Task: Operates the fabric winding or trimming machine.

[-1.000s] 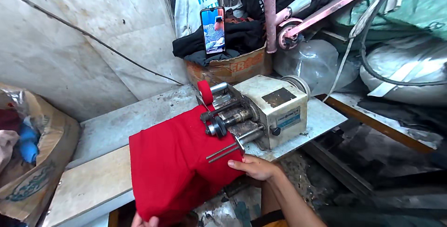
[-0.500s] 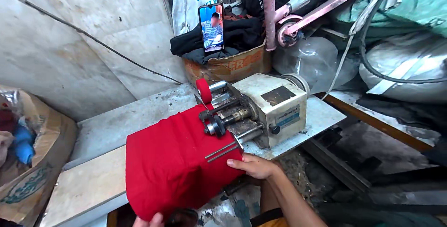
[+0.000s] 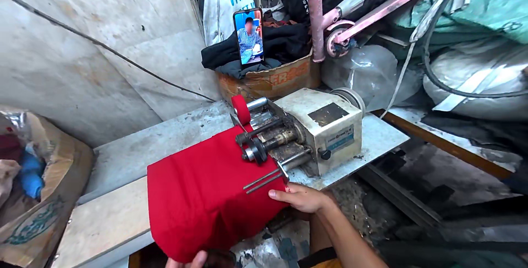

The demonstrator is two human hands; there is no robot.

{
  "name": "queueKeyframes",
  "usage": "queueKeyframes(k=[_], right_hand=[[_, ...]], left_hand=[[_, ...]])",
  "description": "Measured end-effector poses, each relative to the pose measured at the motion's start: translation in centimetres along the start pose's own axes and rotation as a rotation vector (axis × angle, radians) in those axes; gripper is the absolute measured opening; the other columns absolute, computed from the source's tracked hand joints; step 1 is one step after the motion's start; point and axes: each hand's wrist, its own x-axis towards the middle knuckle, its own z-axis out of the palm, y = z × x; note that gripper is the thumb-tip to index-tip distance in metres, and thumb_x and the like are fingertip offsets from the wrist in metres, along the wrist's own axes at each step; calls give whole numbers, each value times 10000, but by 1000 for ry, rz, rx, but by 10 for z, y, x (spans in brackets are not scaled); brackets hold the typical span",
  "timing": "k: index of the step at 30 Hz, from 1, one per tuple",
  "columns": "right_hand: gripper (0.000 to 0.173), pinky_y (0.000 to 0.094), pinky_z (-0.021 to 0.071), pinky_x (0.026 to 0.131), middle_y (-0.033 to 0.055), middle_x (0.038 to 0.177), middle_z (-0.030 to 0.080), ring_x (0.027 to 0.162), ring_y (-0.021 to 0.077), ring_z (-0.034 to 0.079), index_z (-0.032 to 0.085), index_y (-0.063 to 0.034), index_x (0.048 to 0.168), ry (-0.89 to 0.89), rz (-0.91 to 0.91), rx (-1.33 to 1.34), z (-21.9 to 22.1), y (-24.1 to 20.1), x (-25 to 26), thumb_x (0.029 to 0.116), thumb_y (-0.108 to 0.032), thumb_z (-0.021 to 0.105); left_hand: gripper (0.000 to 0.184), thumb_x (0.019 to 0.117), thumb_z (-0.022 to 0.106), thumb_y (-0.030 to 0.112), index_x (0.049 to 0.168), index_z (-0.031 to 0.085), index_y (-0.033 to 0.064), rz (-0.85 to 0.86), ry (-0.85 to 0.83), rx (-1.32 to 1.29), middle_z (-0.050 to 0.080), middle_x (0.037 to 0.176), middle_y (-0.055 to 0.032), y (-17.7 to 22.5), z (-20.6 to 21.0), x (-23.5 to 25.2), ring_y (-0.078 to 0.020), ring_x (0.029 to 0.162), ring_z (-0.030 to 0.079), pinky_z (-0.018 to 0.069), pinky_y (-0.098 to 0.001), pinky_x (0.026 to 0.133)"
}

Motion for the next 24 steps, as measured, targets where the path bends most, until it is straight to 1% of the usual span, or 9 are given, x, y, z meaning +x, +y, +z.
queueKeyframes(k=[3, 6, 9, 11, 13, 16, 18, 21, 24], right_hand=[[246, 275, 559, 984, -71, 1088, 744, 1051, 23, 687, 660, -127, 1198, 10, 14, -3, 1, -1, -2, 1075, -288, 520], [270, 284, 554, 997, -60, 1112, 739, 1068, 29, 681, 644, -111, 1232, 11, 8, -11, 0, 1, -1, 1075, -289, 515], [268, 289, 557, 994, -58, 1110, 742, 1066, 34, 685, 652, -114, 1228, 5, 1, -13, -1, 1, 0, 1076, -289, 517], [269, 286, 557, 994, -59, 1110, 741, 1066, 31, 684, 652, -115, 1227, 7, 6, -16, -1, 2, -1, 1077, -291, 514], [268, 288, 555, 999, -55, 1115, 740, 1070, 35, 684, 651, -112, 1229, 7, 6, -7, 0, 2, 0, 1077, -286, 514], [276, 292, 555, 999, -52, 1113, 741, 1070, 39, 684, 651, -107, 1231, 8, 10, -11, 0, 1, -1, 1077, -292, 517], [278, 292, 553, 1000, -52, 1119, 739, 1075, 37, 682, 650, -108, 1236, 5, 12, -14, 0, 2, -1, 1076, -293, 518], [275, 290, 550, 1005, -54, 1124, 738, 1081, 34, 679, 648, -109, 1237, 3, 13, -15, 1, 2, 0, 1075, -289, 517], [278, 291, 561, 983, -49, 1098, 744, 1052, 36, 688, 659, -106, 1219, 16, 27, -19, 1, 2, -1, 1070, -299, 526]], left_hand=[[390, 937, 733, 263, 1305, 605, 268, 48, 49, -197, 725, 1194, 92, 1, -7, 4, -49, 1119, 673, 558, -308, 1005], [373, 907, 752, 128, 1241, 588, 153, -26, 60, 92, 746, 1081, 127, 1, 2, 4, -16, 1028, 700, 591, -268, 943], [305, 920, 758, 243, 1212, 684, 292, -12, -4, -27, 757, 1104, 117, -2, 0, 2, -27, 1028, 705, 590, -271, 931], [335, 958, 715, 211, 1277, 618, 247, 27, 8, -22, 738, 1149, 99, -3, -3, 5, -49, 1065, 693, 582, -287, 957], [324, 931, 722, 105, 1227, 608, 168, 6, 7, 122, 750, 1082, 119, -1, 3, 4, -30, 1021, 707, 598, -271, 931], [307, 951, 721, 214, 1247, 663, 277, 27, -17, -61, 750, 1139, 108, -3, 0, 4, -39, 1063, 697, 579, -285, 963], [353, 970, 697, 208, 1308, 607, 254, 57, 20, -105, 734, 1171, 93, -6, -3, 8, -51, 1087, 686, 569, -289, 980], [375, 918, 747, 147, 1255, 587, 185, 30, 11, 95, 740, 1098, 130, -3, 3, 6, -19, 1026, 698, 591, -251, 929], [367, 954, 716, 269, 1309, 624, 288, 56, -10, -129, 738, 1172, 106, -4, -5, 8, -36, 1086, 687, 565, -275, 977]])
